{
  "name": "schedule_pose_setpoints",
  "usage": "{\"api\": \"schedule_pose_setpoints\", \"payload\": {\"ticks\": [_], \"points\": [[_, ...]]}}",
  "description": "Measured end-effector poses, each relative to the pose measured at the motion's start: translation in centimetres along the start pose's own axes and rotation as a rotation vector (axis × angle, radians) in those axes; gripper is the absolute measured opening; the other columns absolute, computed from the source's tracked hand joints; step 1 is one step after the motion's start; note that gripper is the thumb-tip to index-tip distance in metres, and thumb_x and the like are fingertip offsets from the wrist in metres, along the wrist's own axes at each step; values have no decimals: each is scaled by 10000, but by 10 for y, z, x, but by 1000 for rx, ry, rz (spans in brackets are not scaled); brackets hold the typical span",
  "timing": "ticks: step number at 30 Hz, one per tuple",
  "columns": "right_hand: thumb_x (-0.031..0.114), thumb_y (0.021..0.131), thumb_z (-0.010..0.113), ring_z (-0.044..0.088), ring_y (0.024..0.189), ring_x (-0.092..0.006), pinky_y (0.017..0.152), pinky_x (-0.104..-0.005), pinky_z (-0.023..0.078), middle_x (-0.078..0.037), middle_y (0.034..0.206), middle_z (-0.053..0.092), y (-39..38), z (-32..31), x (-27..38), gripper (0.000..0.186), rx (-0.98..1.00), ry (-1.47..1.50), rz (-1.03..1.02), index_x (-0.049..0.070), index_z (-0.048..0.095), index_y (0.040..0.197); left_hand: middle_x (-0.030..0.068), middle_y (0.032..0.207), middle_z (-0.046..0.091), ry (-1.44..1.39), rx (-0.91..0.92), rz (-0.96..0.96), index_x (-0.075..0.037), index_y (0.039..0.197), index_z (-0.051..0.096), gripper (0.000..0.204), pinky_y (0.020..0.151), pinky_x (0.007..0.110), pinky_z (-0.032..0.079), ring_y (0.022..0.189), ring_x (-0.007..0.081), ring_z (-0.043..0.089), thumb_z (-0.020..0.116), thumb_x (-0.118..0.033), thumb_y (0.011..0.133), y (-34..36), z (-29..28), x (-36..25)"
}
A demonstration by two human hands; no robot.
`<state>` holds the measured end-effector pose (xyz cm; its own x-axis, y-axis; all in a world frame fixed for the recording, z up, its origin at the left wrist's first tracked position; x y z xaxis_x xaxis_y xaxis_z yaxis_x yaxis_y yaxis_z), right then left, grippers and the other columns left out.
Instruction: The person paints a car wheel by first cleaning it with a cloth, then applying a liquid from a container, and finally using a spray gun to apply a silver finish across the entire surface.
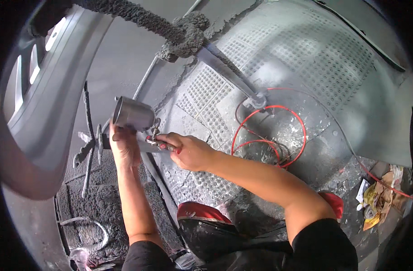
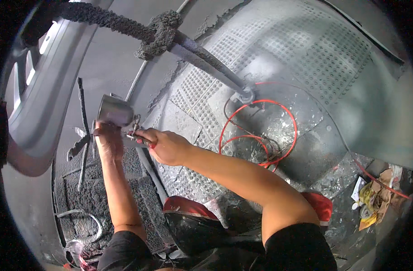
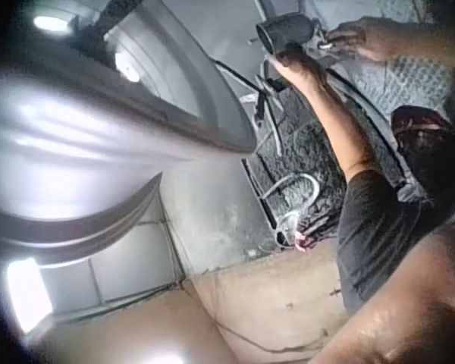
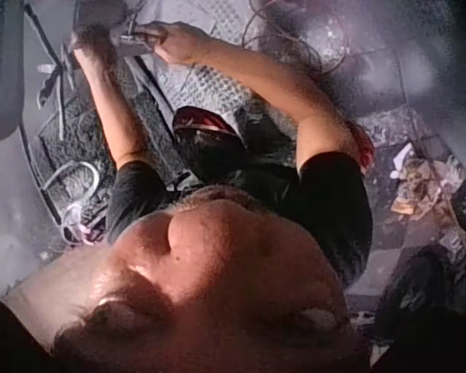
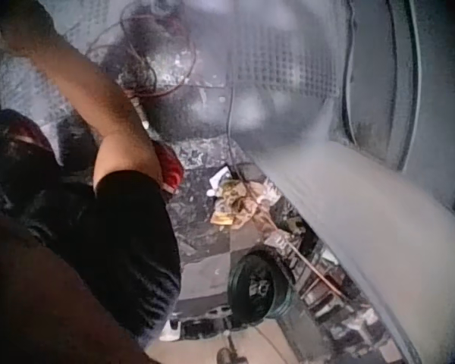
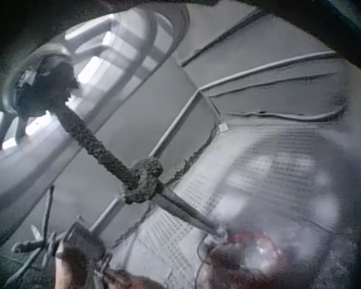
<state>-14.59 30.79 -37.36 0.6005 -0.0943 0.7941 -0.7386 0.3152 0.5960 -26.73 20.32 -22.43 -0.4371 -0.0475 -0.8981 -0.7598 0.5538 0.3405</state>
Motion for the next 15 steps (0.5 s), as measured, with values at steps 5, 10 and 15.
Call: {"api": "schedule_pose_setpoints", "payload": {"ticks": [5,10,15], "points": [[168,974,597,696,957,-395,795,-450,562,-205,1069,683,13,-24,26,401,-114,99,-59,100,488,1354,159,1510,413,321,-394,485,9,1514,270,674,1112,402,356,1349,262,464,610,-267,1002,18,4,-35],[164,988,600,705,923,-377,763,-421,564,-199,1027,695,37,-48,50,385,-259,106,-271,52,484,1338,133,1380,554,374,-461,680,4,1347,486,361,1080,410,413,1305,248,522,485,-224,1066,52,-18,-39],[159,1005,558,674,874,-356,755,-407,537,-189,1021,692,47,-78,80,238,-359,163,-419,-4,593,1174,110,1245,618,246,-498,736,16,1253,559,294,1008,367,483,1127,200,595,475,-200,1071,72,-32,-36]]}}
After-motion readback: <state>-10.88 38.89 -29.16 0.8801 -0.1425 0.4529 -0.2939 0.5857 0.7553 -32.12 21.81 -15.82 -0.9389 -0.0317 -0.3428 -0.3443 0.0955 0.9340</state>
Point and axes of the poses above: each hand's wrist, its own y-axis towards the middle knuckle, its own z-axis out of the palm, x = y × z, the point moved 1 cm from there along y, towards the middle knuckle
